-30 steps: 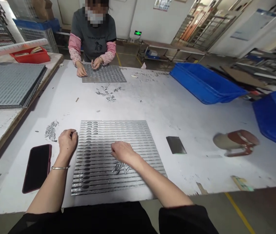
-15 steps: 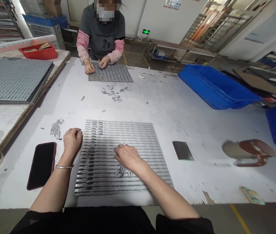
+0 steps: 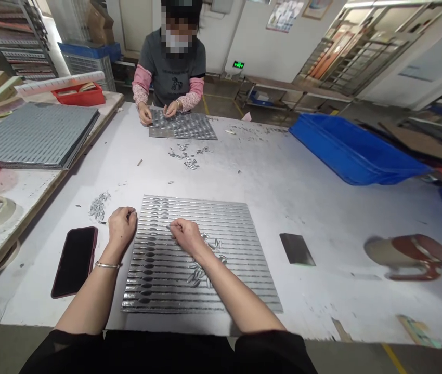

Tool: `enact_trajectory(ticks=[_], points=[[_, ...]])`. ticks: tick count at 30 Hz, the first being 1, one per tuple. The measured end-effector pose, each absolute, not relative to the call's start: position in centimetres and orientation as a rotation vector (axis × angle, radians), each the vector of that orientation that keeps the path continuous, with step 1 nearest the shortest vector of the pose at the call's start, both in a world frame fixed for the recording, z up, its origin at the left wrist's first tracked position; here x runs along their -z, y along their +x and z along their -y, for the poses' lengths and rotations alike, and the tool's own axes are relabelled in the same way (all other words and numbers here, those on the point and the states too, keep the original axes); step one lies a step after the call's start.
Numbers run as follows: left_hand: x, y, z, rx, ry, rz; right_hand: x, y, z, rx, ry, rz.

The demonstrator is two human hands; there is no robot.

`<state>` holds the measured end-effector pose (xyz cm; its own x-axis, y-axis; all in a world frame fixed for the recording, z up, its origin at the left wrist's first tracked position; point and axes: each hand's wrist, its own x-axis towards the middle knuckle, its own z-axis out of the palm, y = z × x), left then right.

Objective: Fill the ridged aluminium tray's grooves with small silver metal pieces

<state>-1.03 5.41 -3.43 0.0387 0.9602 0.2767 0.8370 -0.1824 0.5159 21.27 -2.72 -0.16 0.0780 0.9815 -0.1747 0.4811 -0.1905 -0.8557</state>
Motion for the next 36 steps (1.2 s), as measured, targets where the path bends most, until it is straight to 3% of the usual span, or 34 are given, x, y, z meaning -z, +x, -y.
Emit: enact_trajectory(ticks=[3, 12, 18, 22, 28, 36], points=[[3.6, -1.1, -5.4, -0.85, 2.103, -1.853, 1.1, 19.9, 0.8, -1.151, -1.786, 1.243], [3.8, -1.0, -5.4, -0.862, 2.102, -1.86, 1.2, 19.6, -1.5, -1.103, -1.879, 1.339], [3.5, -1.0, -5.5, -0.848, 2.107, -1.852, -0.3, 24.0, -0.3, -0.949, -1.814, 1.318], [3.2, -1.1, -5.7, -0.85, 2.117, -1.851, -2.8, 27.8, 3.6, -0.657, -1.894, 1.77], [3.2, -1.2, -5.7, -0.865, 2.125, -1.837, -4.3, 26.5, 7.1, -0.503, -2.142, 2.396], [3.4, -0.9, -5.4, -0.848, 2.086, -1.866, -2.5, 23.4, 3.5, -0.63, -1.613, 2.111]])
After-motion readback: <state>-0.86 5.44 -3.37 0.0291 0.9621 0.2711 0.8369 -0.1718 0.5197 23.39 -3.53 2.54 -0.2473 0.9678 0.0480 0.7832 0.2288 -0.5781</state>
